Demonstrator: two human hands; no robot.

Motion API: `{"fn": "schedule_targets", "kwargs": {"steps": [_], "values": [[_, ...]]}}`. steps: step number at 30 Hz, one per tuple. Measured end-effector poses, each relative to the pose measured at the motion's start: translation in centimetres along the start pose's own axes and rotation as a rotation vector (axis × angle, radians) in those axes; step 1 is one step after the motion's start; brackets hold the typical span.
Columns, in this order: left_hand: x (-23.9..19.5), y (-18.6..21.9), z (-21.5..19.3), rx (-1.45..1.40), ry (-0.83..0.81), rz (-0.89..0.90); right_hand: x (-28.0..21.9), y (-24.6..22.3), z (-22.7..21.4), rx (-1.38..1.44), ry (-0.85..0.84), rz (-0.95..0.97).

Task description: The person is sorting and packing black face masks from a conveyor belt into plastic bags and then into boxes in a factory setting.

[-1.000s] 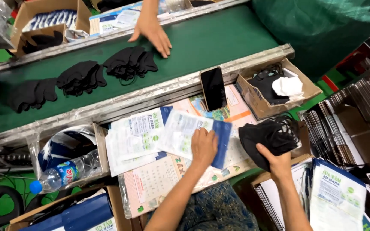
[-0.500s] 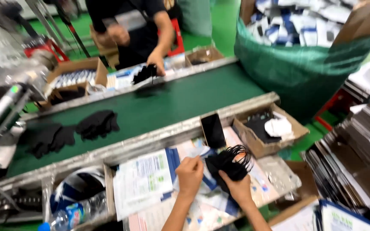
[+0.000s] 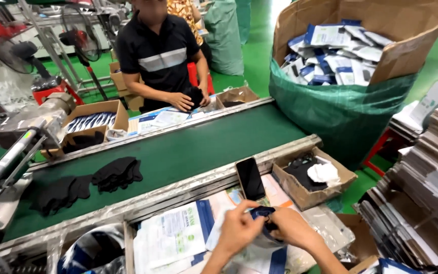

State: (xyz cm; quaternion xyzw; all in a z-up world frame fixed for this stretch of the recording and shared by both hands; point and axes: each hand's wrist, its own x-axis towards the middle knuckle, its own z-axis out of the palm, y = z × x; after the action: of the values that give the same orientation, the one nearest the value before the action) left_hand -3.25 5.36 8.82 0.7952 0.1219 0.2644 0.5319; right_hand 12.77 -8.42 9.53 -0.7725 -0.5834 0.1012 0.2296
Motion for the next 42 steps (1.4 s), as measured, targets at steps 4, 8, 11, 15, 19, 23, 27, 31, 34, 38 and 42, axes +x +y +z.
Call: {"fn": "schedule_targets", "kwargs": {"steps": [4,8,11,15,19,23,27,31,34,38,42], "values": [[1.4,7.9,-3.7,0.178,0.151,0.496,-0.1,-2.4,-3.3,-0.062,-0.098,0.038],[2.6,5.9,-3.9,0.006,-0.130,0.583,-0.2,-2.2,-2.6,0.348,-0.034,0.022],[2.4,4.5,-4.3,-0.184,-0.166,0.010,-0.7,-0.4,-2.5,0.627,0.056,0.022],[1.7,4.4,-3.0,-0.222,-0.220,-0.010,-1.5,-0.3,-1.3,0.332,0.022,-0.003],[2.0,4.4,-2.8,-0.146,-0.095,-0.019,-2.6,-5.2,-5.6,0.260,0.335,-0.348],[1.8,3.1,-1.3,-0.255,-0.051,0.194,-3.4,-5.0,-4.2,0.190,0.586,-0.293],[1.3,4.9,-0.2,-0.099,0.069,0.221,-3.4,-2.5,-1.2,0.144,0.596,-0.091],[0.7,5.4,-0.3,0.000,0.201,0.352,-3.1,-4.8,-3.5,0.157,0.581,-0.127],[0.8,5.9,-0.9,-0.006,0.199,0.347,-2.6,-5.8,-4.8,0.179,0.542,-0.187],[0.9,6.0,-1.3,-0.019,0.239,0.390,-1.9,-4.9,-3.4,0.114,0.571,-0.223],[1.4,3.8,-3.6,-0.108,0.095,0.287,-1.2,-5.1,-3.6,0.126,0.523,-0.204]]}}
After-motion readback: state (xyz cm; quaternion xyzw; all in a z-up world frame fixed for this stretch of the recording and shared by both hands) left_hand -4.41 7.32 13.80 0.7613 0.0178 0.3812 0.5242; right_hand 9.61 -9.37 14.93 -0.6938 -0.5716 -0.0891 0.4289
